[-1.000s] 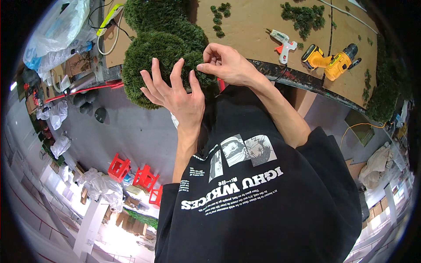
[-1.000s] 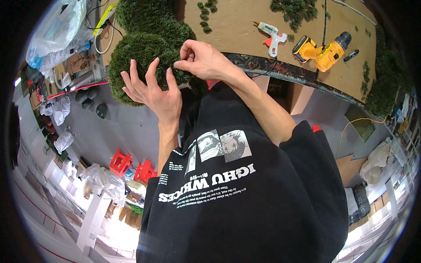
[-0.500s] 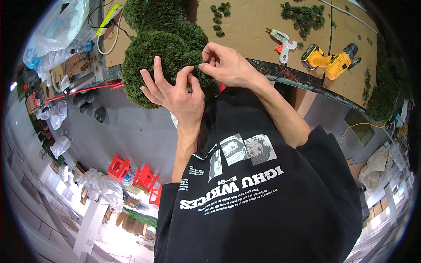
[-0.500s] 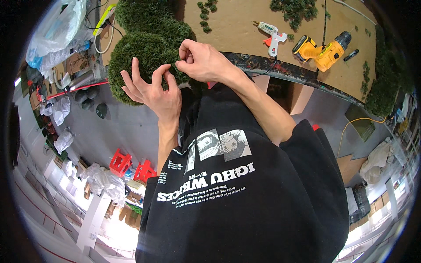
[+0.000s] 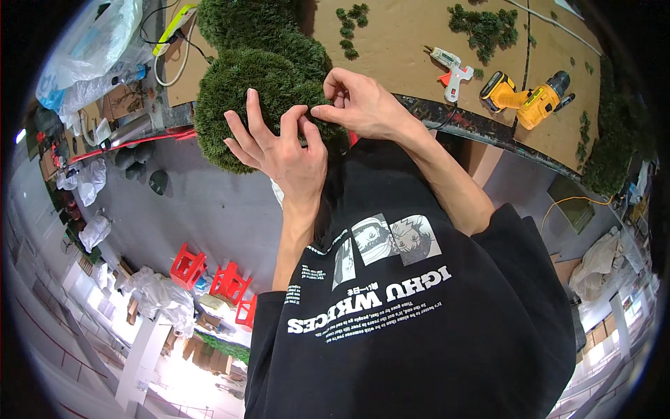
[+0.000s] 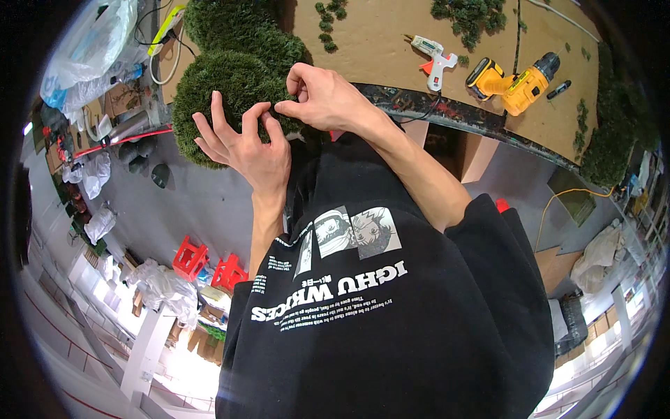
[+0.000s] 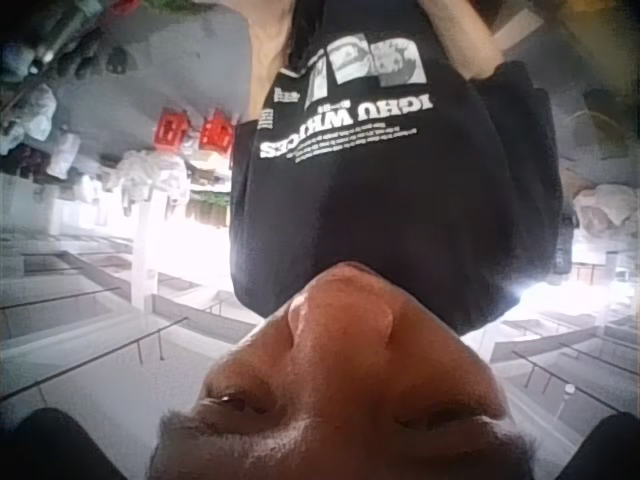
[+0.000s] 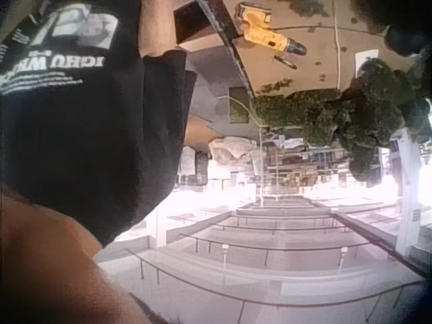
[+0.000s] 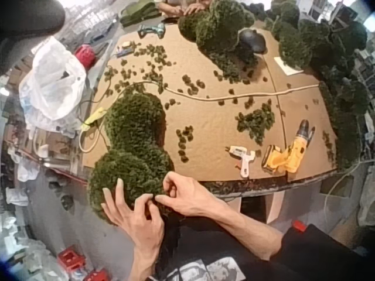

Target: Constructing a bear-shaped sculpture using artificial moss, a frame, hot glue, and a drill.

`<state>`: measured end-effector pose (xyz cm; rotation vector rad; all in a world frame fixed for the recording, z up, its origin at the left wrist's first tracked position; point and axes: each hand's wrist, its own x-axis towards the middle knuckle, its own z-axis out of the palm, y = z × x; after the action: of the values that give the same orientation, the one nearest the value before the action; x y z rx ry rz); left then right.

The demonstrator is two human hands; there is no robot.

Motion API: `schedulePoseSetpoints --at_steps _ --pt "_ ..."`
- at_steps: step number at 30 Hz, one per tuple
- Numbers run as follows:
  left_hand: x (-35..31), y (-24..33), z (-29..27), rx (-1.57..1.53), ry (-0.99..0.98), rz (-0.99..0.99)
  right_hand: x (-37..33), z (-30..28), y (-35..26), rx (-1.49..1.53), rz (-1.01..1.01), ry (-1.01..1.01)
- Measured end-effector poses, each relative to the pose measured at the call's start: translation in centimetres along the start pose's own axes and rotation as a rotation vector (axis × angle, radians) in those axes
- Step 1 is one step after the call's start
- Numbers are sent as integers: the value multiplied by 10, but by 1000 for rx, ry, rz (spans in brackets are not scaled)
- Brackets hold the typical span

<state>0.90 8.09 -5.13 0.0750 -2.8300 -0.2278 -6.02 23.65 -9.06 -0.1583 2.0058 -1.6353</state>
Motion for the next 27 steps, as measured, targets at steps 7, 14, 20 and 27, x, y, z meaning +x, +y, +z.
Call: schedulePoseSetpoints --at_steps 7,14,20,27 --pt "0 0 -1 -3 1 -10 0 2 -13 -60 93 -2" --pt "-1 1 0 -10 7 -23 5 3 -19 -107 129 38" --pt "-2 -1 2 -10 20 -8 7 3 -19 -76 170 17" --pt "-2 -1 4 -32 34 -19 8 6 -12 -91 83 63"
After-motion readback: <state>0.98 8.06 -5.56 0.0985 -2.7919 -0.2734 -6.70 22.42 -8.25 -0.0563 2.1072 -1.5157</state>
